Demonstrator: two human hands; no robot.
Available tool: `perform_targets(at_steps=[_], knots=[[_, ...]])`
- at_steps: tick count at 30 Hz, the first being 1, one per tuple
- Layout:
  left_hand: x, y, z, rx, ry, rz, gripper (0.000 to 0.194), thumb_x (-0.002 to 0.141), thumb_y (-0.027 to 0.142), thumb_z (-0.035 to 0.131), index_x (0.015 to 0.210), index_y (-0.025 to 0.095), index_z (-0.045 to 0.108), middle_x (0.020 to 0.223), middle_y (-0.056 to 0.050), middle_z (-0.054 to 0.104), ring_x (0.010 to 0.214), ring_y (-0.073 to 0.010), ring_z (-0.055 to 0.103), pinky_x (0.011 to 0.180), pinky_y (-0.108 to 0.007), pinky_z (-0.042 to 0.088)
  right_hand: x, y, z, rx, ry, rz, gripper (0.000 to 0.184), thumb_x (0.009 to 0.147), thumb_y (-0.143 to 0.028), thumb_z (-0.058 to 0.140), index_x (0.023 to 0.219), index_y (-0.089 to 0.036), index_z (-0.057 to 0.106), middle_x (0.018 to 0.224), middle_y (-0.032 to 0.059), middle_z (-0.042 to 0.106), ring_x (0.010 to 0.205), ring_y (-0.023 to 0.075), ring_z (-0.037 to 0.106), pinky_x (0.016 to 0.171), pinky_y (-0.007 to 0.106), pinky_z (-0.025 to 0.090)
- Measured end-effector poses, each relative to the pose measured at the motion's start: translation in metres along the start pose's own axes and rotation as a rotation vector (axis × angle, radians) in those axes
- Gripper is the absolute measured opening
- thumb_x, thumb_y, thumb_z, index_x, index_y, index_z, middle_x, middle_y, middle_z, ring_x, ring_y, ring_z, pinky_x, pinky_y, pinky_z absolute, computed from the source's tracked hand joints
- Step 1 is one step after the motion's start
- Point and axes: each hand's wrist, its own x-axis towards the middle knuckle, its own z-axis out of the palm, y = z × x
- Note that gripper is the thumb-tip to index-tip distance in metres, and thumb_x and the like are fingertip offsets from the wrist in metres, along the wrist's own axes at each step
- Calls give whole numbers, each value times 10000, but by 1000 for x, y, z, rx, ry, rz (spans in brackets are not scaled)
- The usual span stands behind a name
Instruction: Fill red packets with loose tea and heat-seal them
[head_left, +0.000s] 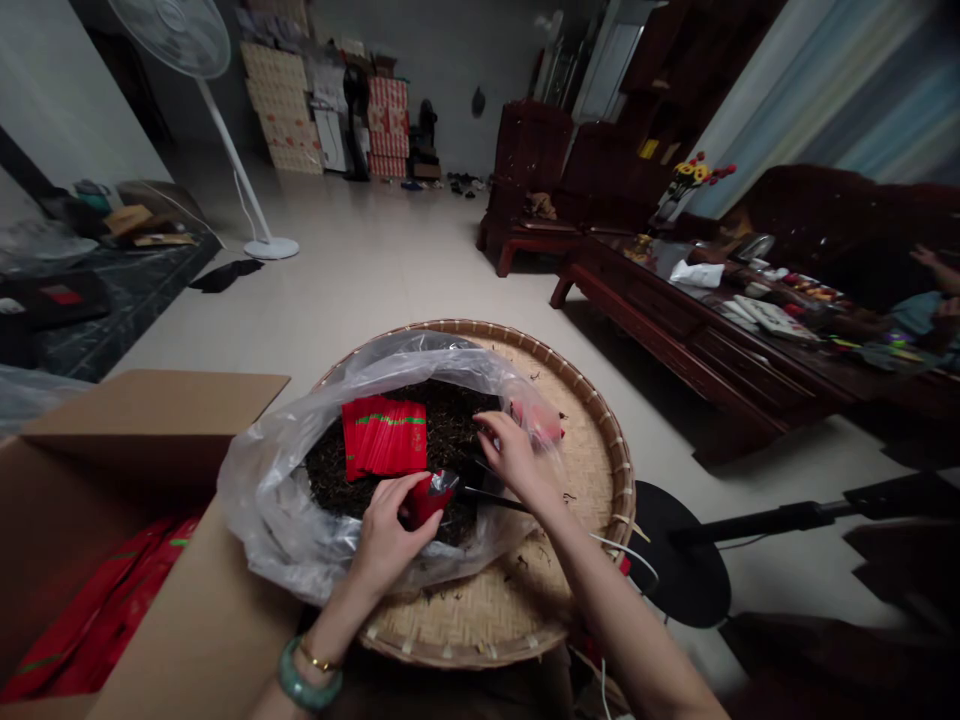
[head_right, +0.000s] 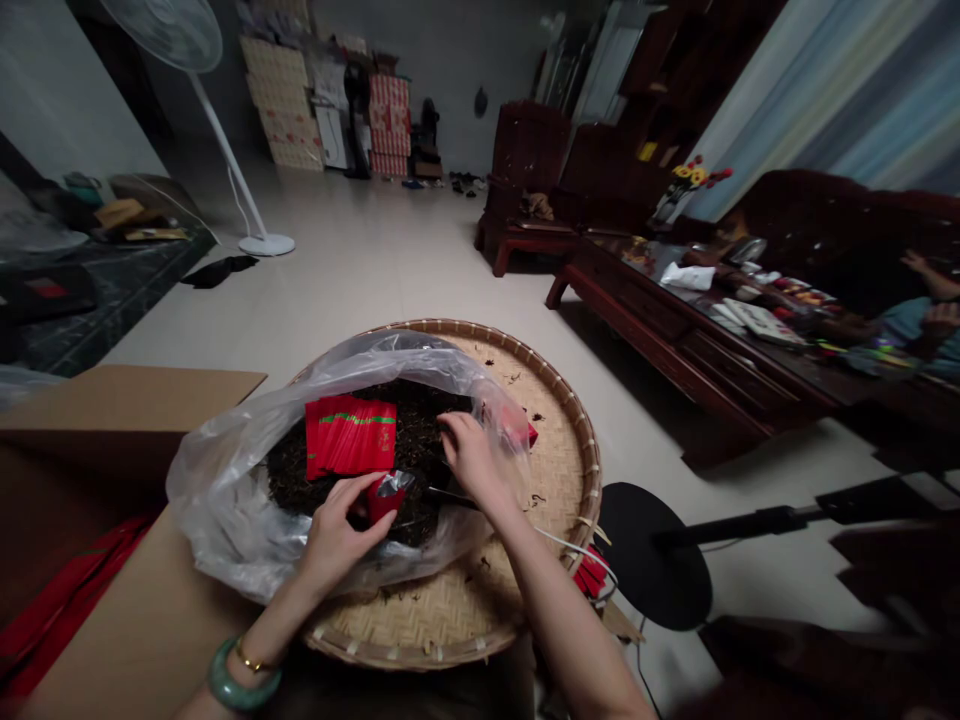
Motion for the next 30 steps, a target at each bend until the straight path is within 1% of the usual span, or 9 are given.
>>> perform_targets(at_steps=[3,6,11,16,19,22,24,27,30], knots=[[0,-1,-1,-29,15,-18,379,740,221,655,1111,224,580,1032,-45,612,887,-188,572,622,-240,518,24,14,11,-351,-52,-62,487,786,-46,471,1249,-177,549,1304,170,475,1180,272,451,981,444,388],[0,-3,-1,-70,26,-42,385,733,233,654,1111,212,579,1078,-59,594,931,-191,570,617,-230,525,42,17,21,-575,-107,-29,544,775,-7,462,1278,-208,515,1239,179,491,1101,284,470,917,451,413],[1,-8,-1,-116,24,-83,375,727,248,653,1095,209,588,1061,-58,588,914,-178,579,602,-213,527,54,22,24,-587,-113,-38,373,777,-35,452,1086,-182,600,1058,152,540,949,262,507,770,375,461],[3,-10,-3,-146,33,-121,364,732,268,648,1086,205,591,1057,-58,590,911,-177,592,616,-218,535,47,25,20,-491,-71,-66,322,749,-71,494,1033,-194,583,1053,89,542,888,196,533,769,308,466],[4,-10,-3,-171,50,-149,368,725,283,654,1078,202,591,1060,-58,591,917,-178,595,627,-221,541,38,22,19,-240,30,-44,288,725,-108,526,993,-190,592,1002,62,566,881,183,549,771,293,463],[5,-10,-4,-191,52,-177,364,724,294,654,1071,202,595,1065,-57,590,922,-176,594,636,-220,544,29,14,18,89,117,51,317,681,-137,563,990,-199,605,922,29,589,839,173,551,738,285,457],[6,-9,-4,-198,54,-188,360,724,300,654,1065,200,598,1068,-59,590,922,-176,594,638,-220,544,24,8,17,328,143,196,399,651,-154,601,1046,-209,597,861,-3,584,749,141,537,679,260,449],[7,-7,-5,-204,59,-190,367,720,311,656,1063,192,601,1075,-70,590,928,-185,596,645,-230,546,19,-1,15,783,107,525,425,624,-174,655,1045,-210,602,750,-46,556,602,88,495,560,210,420],[7,-5,-7,-210,72,-193,378,717,323,657,1064,181,602,1080,-84,590,941,-200,597,654,-245,551,15,-11,14,1260,15,816,181,679,-177,618,858,-190,596,700,-31,596,616,106,563,591,235,483]])
